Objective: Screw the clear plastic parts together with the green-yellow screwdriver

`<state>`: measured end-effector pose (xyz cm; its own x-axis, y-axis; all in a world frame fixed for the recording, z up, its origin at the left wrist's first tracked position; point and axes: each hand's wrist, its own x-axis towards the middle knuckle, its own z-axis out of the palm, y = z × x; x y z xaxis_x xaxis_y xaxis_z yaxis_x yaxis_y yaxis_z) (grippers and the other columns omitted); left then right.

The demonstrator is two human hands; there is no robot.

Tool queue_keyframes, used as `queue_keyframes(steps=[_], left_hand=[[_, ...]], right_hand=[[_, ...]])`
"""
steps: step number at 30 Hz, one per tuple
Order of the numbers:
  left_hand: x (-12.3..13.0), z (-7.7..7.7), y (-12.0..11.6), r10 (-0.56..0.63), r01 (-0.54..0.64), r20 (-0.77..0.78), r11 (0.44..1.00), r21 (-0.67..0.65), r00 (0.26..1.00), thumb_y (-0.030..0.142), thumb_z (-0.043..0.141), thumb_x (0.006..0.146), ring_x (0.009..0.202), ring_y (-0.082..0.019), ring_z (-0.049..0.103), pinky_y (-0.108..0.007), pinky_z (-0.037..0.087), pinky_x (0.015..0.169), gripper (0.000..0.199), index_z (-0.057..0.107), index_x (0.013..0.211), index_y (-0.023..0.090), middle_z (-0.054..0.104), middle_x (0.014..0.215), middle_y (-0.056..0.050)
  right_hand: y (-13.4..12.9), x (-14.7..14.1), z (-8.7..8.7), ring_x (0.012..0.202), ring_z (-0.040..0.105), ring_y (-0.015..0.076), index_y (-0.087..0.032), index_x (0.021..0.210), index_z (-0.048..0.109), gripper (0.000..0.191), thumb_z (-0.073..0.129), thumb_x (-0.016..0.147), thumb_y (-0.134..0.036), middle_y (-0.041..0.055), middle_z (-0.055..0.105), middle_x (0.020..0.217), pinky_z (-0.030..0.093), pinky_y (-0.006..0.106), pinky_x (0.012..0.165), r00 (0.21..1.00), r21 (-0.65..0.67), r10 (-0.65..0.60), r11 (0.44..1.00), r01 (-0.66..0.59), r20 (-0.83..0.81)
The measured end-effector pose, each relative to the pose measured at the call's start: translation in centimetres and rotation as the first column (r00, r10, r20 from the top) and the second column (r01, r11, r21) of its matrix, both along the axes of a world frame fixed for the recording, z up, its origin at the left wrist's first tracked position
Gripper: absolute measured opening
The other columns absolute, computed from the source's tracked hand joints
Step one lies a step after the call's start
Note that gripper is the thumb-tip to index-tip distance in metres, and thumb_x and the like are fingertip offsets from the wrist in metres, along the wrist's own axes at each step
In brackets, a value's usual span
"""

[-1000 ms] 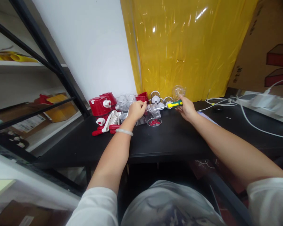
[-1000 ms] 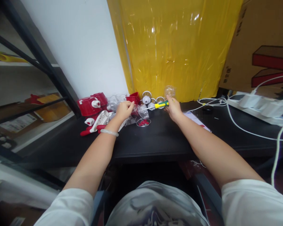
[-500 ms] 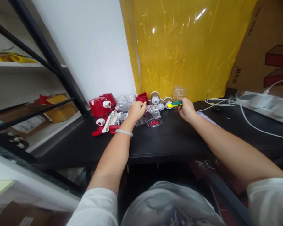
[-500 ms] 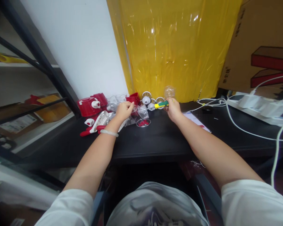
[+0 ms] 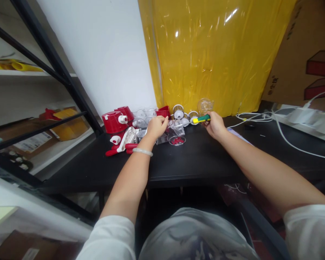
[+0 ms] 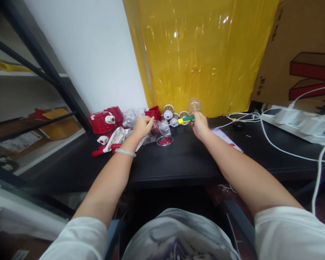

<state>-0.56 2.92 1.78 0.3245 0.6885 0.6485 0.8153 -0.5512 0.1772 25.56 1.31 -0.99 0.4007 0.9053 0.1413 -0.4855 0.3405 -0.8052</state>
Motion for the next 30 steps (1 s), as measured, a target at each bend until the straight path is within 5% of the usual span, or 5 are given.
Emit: queue_keyframes(steps=[30], left_hand=[[0.05,0.03,-0.09,0.006,-0.006,0.009,1.000,-0.013,1.000,0.041,0.037,0.103,0.081,-0.022,0.066,-0.035,0.048,0.079,0.051,0.066,0.066,0.020,0.074,0.083,-0.010]], right_hand=[[0.29,0.10,-0.32,0.046,0.039,0.0085,-0.023,0.069,0.048,0.026,0.068,0.083,-0.033,-0.0065,0.041,0.054,0.046,0.021,0.047,0.998,0.031,0.017,0.999,-0.018,0.055]])
